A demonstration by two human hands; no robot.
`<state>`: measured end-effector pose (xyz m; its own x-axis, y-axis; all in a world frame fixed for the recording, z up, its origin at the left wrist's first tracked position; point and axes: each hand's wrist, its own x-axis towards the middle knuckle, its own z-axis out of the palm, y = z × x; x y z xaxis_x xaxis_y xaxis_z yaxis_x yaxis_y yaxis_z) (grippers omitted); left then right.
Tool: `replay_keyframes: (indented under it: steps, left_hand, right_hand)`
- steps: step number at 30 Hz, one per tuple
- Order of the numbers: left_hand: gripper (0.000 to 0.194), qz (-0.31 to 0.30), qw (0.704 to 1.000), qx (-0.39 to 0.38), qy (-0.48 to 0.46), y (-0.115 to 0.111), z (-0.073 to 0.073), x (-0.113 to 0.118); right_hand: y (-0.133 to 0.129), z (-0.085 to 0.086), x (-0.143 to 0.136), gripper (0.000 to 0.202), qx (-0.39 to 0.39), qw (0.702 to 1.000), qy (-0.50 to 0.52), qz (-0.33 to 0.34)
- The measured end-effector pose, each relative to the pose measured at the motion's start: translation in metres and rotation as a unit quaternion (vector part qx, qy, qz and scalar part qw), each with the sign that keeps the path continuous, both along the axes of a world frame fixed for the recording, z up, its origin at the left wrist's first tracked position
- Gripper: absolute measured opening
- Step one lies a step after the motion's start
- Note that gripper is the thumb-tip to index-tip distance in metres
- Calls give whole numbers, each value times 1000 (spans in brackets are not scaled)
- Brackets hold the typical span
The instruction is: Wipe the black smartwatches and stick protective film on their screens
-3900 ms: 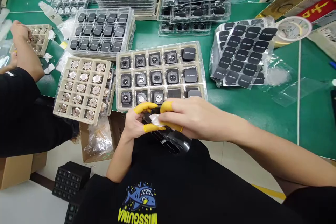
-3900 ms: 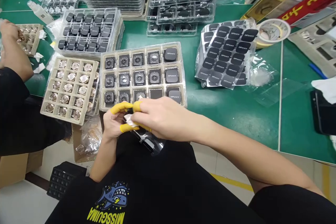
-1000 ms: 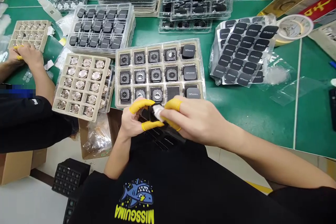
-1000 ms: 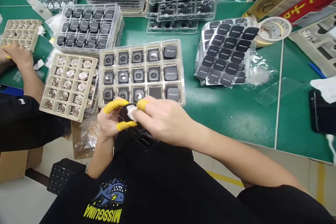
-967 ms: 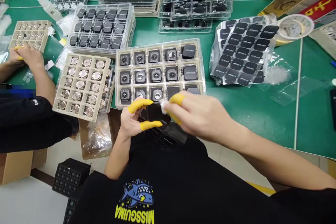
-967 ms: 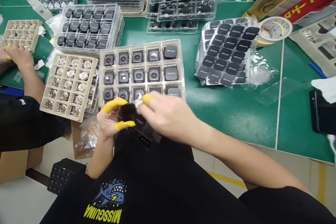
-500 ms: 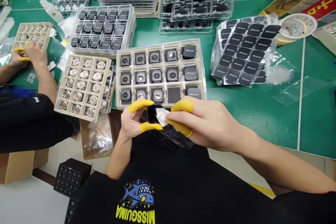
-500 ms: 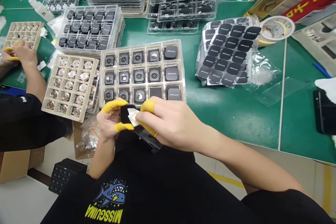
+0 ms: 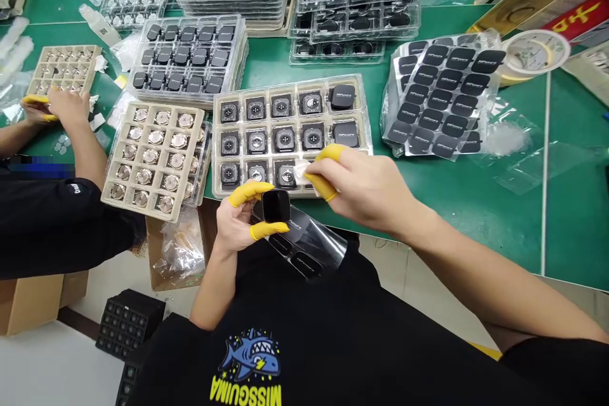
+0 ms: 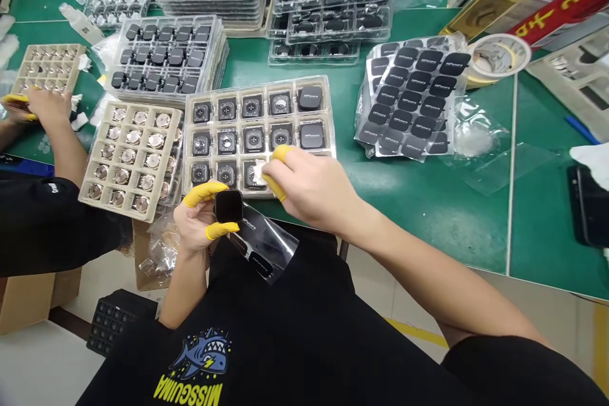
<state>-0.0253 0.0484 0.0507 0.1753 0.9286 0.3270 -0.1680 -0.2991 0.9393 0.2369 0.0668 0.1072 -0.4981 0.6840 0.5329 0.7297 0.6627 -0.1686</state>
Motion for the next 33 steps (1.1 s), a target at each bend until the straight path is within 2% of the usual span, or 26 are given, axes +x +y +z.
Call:
replay_keyframes:
  steps: [2, 5, 9, 13, 15, 17, 21, 23, 27, 30, 33]
  left_hand:
    - [72, -6, 1000, 7, -2, 1, 1, -1]
    - [74, -18, 1000, 1, -5, 2, 0, 1]
    - [76, -30, 999, -10, -8, 3, 0, 5]
    - [72, -60, 998, -10, -1, 1, 2, 8]
    - [74, -42, 999, -13, 1, -1, -1, 9]
    - [76, 0, 1000, -19, 2, -2, -4, 8]
    - [73, 54, 998, -35, -6, -1, -5, 1]
    - [72, 55, 998, -32, -2, -1, -3, -3]
    - [73, 30, 999, -22, 3, -2, -1, -4]
    - [76, 17, 1000, -21, -5, -3, -5, -2]
    - [77, 4, 1000, -11, -7, -4, -7, -1]
  right_hand:
    - [-5, 0, 8, 13, -26, 997, 75, 10]
    - [-17, 10, 10, 14, -58, 987, 140, 48]
    - [-25, 26, 2, 14, -74, 982, 106, 138]
    - [-20, 31, -14, 27, -30, 984, 49, 169]
    - [-15, 27, -20, 30, 11, 987, 36, 155]
    - [-7, 19, -21, 29, 36, 993, 23, 112]
    - [6, -2, -5, 26, -3, 1000, 1, 0]
    - [5, -5, 5, 20, -32, 998, 50, -3]
    - [-14, 8, 6, 17, -61, 987, 129, 68]
    - [-25, 24, -7, 17, -64, 983, 111, 131]
    - [-25, 30, -21, 23, -45, 983, 80, 156]
